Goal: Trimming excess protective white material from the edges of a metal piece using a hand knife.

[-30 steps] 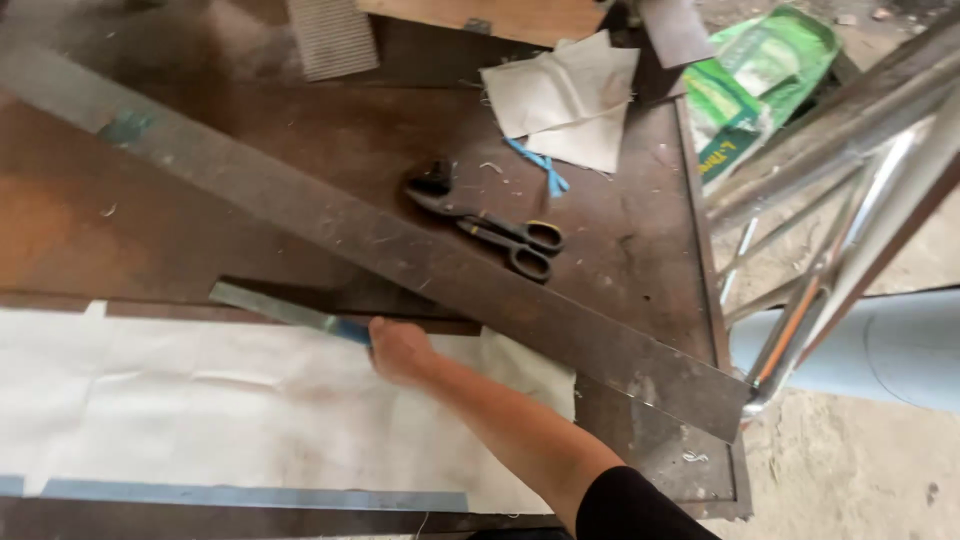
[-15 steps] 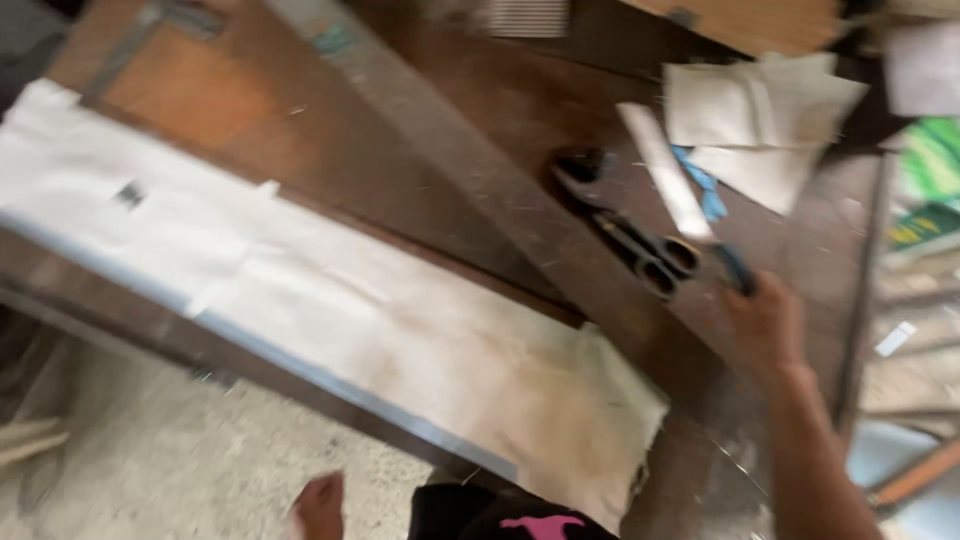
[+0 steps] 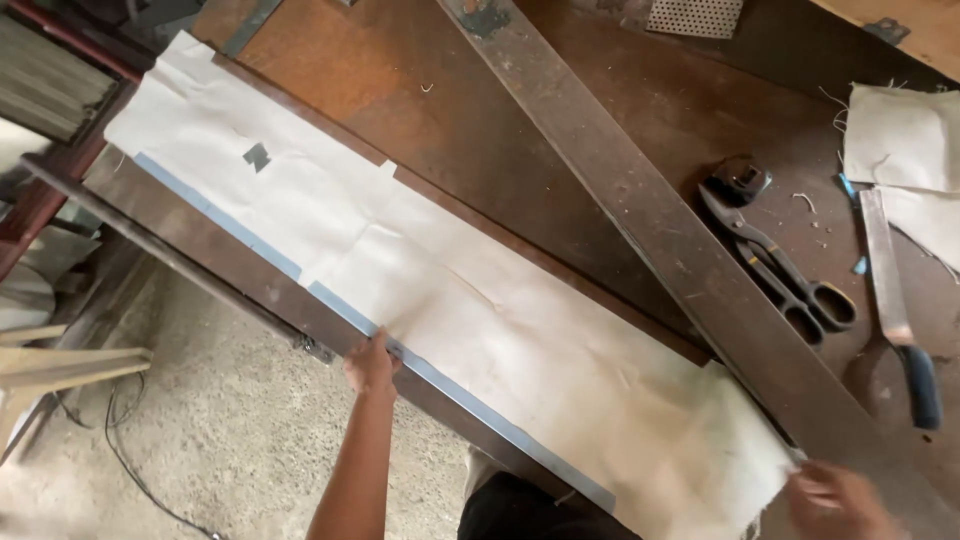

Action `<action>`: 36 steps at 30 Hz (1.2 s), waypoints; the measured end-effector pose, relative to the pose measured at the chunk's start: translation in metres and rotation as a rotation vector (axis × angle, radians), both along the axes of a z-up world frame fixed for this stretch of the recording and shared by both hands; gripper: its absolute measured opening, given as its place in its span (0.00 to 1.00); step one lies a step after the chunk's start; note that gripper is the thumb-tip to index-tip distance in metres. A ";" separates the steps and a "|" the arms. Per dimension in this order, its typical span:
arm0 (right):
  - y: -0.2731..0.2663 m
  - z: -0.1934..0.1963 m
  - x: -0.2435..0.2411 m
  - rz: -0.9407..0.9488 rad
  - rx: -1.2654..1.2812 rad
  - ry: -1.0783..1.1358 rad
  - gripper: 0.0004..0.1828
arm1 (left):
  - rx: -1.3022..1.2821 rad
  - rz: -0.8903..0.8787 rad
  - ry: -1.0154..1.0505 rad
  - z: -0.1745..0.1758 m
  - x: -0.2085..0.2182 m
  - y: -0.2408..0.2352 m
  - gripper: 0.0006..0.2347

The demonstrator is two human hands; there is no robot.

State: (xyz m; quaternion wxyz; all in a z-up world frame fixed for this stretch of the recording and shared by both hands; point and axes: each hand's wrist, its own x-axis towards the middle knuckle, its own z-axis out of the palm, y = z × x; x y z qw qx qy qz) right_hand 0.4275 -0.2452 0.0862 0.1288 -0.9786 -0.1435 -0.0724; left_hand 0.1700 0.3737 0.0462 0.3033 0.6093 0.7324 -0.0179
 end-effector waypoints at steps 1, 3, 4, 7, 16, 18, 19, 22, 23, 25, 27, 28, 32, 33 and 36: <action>0.024 -0.002 -0.025 0.016 0.064 0.173 0.14 | -0.087 0.436 -0.405 0.021 0.010 -0.001 0.18; 0.091 0.030 -0.031 0.041 0.007 0.327 0.17 | -0.131 0.520 -0.484 0.034 0.014 0.000 0.15; 0.127 0.045 -0.034 0.079 -0.046 0.481 0.20 | -0.167 0.615 -0.566 0.042 0.012 0.002 0.14; 0.218 0.049 -0.017 0.270 -0.006 0.383 0.27 | -0.217 0.564 -0.614 0.041 0.007 0.010 0.12; 0.323 0.050 -0.098 0.656 -0.139 0.701 0.51 | -0.398 0.307 -0.768 0.102 0.000 0.034 0.13; 0.326 0.044 -0.114 0.668 -0.161 0.688 0.53 | -0.427 0.296 -0.832 0.109 -0.005 0.038 0.12; 0.327 0.041 -0.120 0.676 -0.177 0.675 0.56 | -0.452 0.277 -0.894 0.113 -0.005 0.039 0.12; 0.315 0.007 -0.143 0.762 -0.221 0.340 0.63 | -0.521 0.373 -0.832 0.109 -0.007 0.047 0.12; 0.310 -0.010 -0.147 0.767 -0.217 0.332 0.63 | -0.514 0.373 -0.839 0.106 -0.011 0.052 0.12; 0.297 -0.044 -0.154 0.755 -0.253 0.235 0.57 | -0.525 0.021 -0.479 0.096 -0.021 0.057 0.10; 0.301 -0.040 -0.161 0.739 -0.187 0.225 0.56 | -0.387 -0.095 -0.367 0.079 -0.036 0.079 0.12; 0.297 -0.036 -0.161 0.715 -0.123 0.218 0.54 | -0.254 -0.217 -0.250 0.067 -0.044 0.083 0.14; 0.280 -0.083 -0.161 0.679 -0.055 0.045 0.52 | 0.005 -0.374 -0.103 0.071 -0.037 0.160 0.17; 0.279 -0.088 -0.158 0.668 -0.179 0.140 0.53 | 0.094 -0.365 -0.108 0.070 -0.029 0.187 0.14; 0.272 -0.106 -0.154 0.622 -0.244 0.266 0.55 | 0.205 -0.334 -0.085 0.073 -0.003 0.264 0.15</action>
